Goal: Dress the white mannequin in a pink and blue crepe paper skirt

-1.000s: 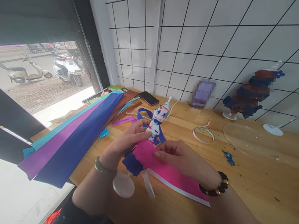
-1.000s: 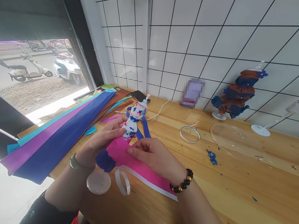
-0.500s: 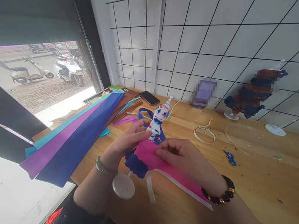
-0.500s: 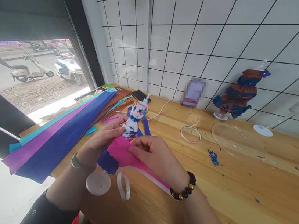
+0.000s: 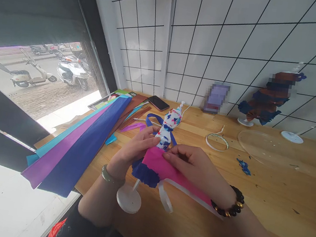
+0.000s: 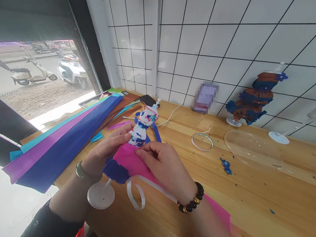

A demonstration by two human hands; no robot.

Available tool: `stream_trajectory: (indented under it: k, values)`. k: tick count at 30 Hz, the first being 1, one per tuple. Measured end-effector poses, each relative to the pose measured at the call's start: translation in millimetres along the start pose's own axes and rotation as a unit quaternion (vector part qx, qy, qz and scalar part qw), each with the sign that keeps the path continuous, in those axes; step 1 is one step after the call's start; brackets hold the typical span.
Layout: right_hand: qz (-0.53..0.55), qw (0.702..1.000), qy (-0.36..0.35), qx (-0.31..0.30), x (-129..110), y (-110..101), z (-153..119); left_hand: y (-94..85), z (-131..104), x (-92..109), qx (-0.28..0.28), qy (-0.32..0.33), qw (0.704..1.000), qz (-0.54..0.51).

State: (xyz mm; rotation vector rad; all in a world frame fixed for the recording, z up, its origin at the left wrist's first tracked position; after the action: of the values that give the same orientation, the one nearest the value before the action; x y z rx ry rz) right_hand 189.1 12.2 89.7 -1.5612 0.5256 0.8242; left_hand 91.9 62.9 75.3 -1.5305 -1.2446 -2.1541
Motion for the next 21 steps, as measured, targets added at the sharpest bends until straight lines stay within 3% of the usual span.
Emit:
stream_trajectory:
  k: [21]
  values:
    - [0.008, 0.999, 0.025, 0.027, 5.6, -1.1, 3.2, -0.9, 1.9, -6.1, 0.003, -0.024, 1.000, -0.012]
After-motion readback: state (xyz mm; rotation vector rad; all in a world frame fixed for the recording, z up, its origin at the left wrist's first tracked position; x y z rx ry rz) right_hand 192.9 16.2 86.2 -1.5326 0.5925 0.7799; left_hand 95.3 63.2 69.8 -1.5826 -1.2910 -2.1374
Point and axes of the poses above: each hand's wrist, its own z-axis towards the middle knuckle, its own y-axis out of the palm, x = y × z, the point moved 8 cm from there along z, towards the middle knuckle, and after that the axes turned 10 degrees about -z, right-handed, at the moved point
